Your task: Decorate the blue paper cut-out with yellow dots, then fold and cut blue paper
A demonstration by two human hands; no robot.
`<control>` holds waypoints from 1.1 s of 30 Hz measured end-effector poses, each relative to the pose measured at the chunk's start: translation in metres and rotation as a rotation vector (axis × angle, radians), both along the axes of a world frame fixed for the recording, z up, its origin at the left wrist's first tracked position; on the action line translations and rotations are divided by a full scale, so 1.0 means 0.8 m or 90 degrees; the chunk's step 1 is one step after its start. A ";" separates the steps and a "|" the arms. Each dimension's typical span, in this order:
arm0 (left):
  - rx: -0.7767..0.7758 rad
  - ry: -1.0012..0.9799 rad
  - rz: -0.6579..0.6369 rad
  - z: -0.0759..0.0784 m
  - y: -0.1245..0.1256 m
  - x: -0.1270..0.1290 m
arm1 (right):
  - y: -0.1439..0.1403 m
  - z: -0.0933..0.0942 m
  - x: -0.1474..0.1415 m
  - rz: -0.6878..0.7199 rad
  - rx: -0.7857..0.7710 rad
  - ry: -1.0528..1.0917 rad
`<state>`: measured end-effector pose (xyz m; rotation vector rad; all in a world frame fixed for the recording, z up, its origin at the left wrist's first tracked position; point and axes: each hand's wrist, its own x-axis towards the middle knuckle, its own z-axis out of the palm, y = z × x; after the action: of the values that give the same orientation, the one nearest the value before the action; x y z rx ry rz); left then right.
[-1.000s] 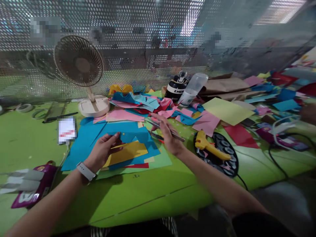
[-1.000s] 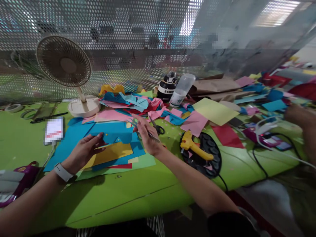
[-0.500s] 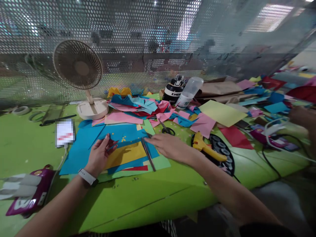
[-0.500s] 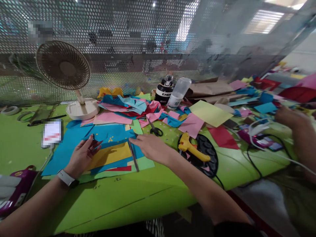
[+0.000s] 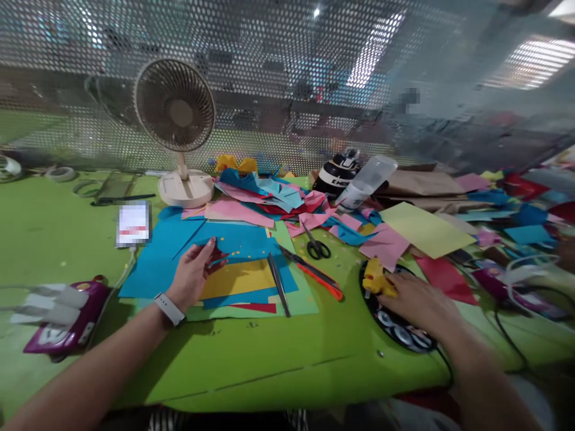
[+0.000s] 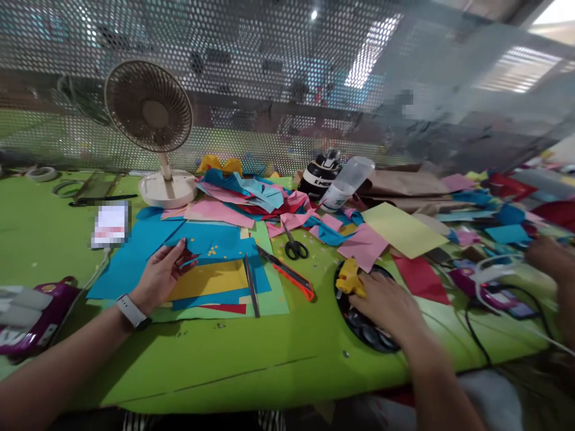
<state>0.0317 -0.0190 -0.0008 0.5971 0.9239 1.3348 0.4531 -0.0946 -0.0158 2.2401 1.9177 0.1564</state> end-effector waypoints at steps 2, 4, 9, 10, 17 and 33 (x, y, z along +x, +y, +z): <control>0.006 -0.003 -0.002 0.000 -0.001 -0.001 | 0.006 0.001 -0.001 0.000 -0.002 -0.005; 0.008 0.001 -0.005 -0.001 -0.002 -0.002 | 0.010 0.006 -0.002 -0.001 0.007 -0.002; 0.015 0.015 -0.019 -0.005 -0.001 -0.004 | 0.007 0.027 -0.006 -0.037 0.067 0.104; 0.016 0.017 -0.020 -0.006 -0.001 -0.004 | 0.007 0.032 -0.008 -0.063 0.095 0.131; 0.030 0.047 -0.035 -0.008 -0.002 -0.005 | 0.012 0.055 -0.074 -0.042 0.359 0.702; 0.062 0.171 -0.068 -0.004 -0.008 -0.003 | 0.022 0.036 -0.266 0.257 -0.038 0.966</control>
<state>0.0294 -0.0252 -0.0040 0.9049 1.0326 1.2273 0.2401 -0.0772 0.0131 1.8786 2.7559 -1.9970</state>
